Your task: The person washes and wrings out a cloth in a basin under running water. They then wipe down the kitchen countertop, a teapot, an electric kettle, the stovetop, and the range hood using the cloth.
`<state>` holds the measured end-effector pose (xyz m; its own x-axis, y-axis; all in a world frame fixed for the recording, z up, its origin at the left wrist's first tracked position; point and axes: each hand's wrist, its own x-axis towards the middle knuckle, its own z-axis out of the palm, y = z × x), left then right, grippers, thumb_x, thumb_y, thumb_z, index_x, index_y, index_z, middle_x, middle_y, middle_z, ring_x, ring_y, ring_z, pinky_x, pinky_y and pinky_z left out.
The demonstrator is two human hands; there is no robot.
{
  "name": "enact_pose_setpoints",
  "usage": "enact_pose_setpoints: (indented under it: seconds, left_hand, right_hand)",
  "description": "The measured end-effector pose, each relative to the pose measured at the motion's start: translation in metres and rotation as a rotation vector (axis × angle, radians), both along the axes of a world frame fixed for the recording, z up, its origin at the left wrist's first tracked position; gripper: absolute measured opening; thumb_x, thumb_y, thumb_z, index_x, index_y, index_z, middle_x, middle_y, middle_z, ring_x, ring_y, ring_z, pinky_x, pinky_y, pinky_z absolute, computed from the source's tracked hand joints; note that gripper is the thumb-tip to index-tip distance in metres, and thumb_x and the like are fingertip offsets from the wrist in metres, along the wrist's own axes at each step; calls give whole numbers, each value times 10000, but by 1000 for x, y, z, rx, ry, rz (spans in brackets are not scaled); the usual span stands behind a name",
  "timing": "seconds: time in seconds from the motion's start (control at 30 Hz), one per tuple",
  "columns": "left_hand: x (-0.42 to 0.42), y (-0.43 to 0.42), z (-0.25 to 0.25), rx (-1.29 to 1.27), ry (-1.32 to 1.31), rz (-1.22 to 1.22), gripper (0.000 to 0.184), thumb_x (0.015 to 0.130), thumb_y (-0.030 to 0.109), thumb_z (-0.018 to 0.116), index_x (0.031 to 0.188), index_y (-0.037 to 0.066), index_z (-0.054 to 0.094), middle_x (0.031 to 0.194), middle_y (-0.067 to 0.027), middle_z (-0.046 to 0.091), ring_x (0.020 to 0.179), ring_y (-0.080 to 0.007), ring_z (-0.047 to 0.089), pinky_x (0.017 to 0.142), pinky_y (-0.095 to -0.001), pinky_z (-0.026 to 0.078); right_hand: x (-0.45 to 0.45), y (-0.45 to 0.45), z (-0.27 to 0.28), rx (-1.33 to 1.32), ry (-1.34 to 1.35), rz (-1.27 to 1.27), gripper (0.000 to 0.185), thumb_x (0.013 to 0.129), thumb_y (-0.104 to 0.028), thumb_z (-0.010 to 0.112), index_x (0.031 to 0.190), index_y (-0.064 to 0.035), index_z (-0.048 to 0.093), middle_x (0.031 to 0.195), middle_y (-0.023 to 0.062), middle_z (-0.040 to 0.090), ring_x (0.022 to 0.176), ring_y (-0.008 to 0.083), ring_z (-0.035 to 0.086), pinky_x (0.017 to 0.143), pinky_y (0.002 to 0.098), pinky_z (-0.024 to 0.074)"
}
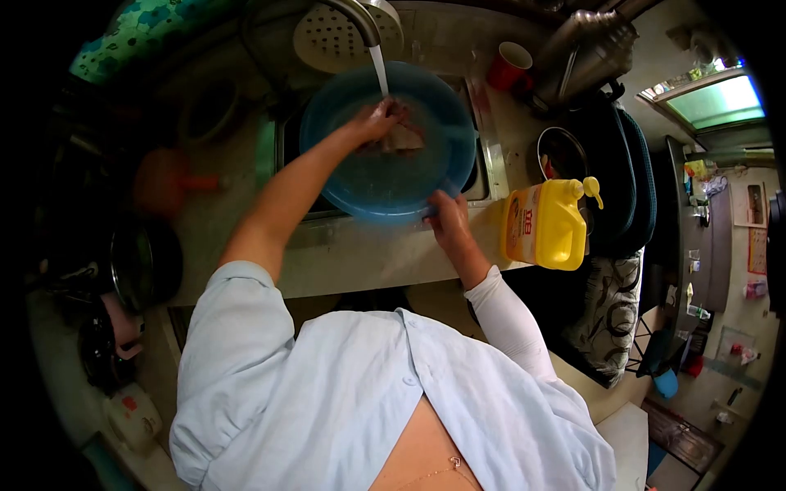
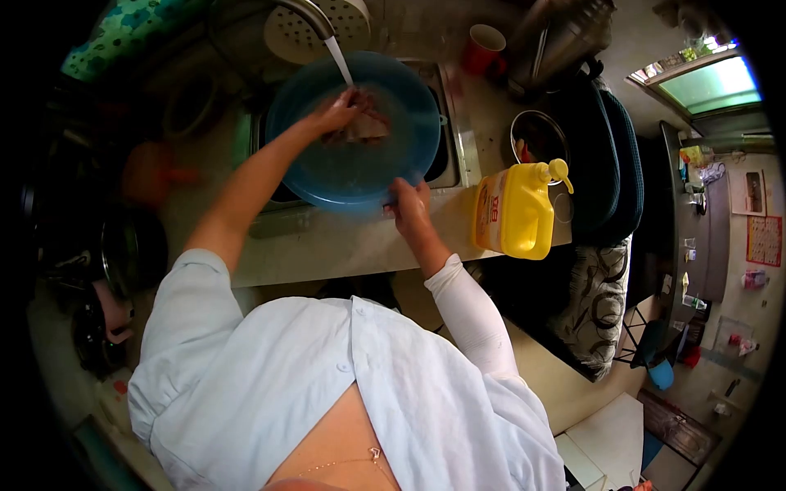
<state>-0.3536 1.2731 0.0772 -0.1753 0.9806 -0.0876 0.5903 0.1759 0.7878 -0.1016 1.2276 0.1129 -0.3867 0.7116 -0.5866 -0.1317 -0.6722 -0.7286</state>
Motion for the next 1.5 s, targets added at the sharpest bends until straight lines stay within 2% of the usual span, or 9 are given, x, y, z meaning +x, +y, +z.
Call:
enact_pose_setpoints:
  seconds: [0.13, 0.33, 0.53, 0.73, 0.87, 0.93, 1.07, 1.27, 1.5]
  left_hand:
    - [6, -18, 20, 469, 992, -45, 471, 678, 226, 658, 1124, 187, 510, 1245, -105, 416, 1059, -267, 481, 743, -412, 477]
    - [47, -32, 23, 111, 1215, -369, 361, 750, 206, 578, 1105, 162, 536, 1218, -112, 437, 1044, -286, 479, 777, -406, 459]
    - [23, 10, 21, 189, -442, 231, 198, 852, 234, 442, 896, 68, 541, 824, -109, 582, 813, -229, 578, 670, -347, 456]
    - [-9, -11, 72, -166, 8, 51, 329, 825, 273, 505, 1098, 89, 504, 1023, -146, 569, 1020, -249, 528, 868, -385, 413]
    - [18, -31, 22, 108, 265, -271, 493, 769, 266, 570, 1230, 154, 437, 1239, -145, 412, 1173, -304, 378, 914, -457, 371]
    - [65, -56, 40, -159, 950, -265, 561, 739, 319, 610, 1256, 242, 405, 1379, -131, 220, 1266, -320, 228, 913, -580, 308]
    - [46, -44, 2, 4, 901, -281, 632, 712, 321, 635, 1281, 285, 364, 1426, -110, 79, 1303, -325, 104, 861, -673, 262]
    - [6, -72, 60, 120, 449, -270, 454, 758, 236, 590, 1190, 144, 487, 1319, -145, 347, 1192, -308, 367, 937, -434, 352]
    - [-113, -148, 30, 414, 237, 487, 270, 802, 24, 499, 1065, 34, 561, 1019, -107, 600, 941, -199, 566, 824, -279, 429]
  right_hand:
    - [-4, 2, 5, 36, 10, -17, 300, 694, -37, 513, 989, -20, 459, 738, 71, 517, 473, 162, 496, 336, 250, 379]
    - [-11, 3, 8, 31, -46, -19, 301, 694, -28, 508, 991, -14, 463, 733, 72, 512, 466, 167, 493, 332, 257, 376]
    - [-9, -1, 2, 31, 22, -24, 318, 701, -17, 500, 1016, -14, 451, 726, 75, 512, 447, 179, 492, 327, 262, 368]
    - [-9, -1, 0, 23, 23, -46, 312, 707, -32, 506, 1013, -29, 449, 705, 75, 510, 439, 180, 493, 326, 263, 366]
    - [-10, -1, -4, 41, 30, 10, 300, 705, -38, 511, 999, -27, 449, 715, 78, 512, 446, 187, 504, 328, 263, 370]
    - [-10, 0, -1, 50, 21, 4, 294, 706, -43, 516, 993, -30, 453, 727, 78, 517, 454, 190, 513, 327, 262, 371]
    - [-12, 1, -3, 29, -14, 24, 292, 703, -42, 520, 988, -37, 460, 738, 75, 522, 457, 188, 515, 326, 260, 372]
    - [-15, 0, 3, 19, -30, -57, 294, 696, -32, 530, 982, -39, 467, 744, 73, 525, 460, 183, 514, 323, 255, 379]
    - [-12, 3, -5, 25, -65, -13, 300, 703, -39, 531, 997, -52, 471, 750, 73, 523, 478, 171, 509, 314, 246, 396]
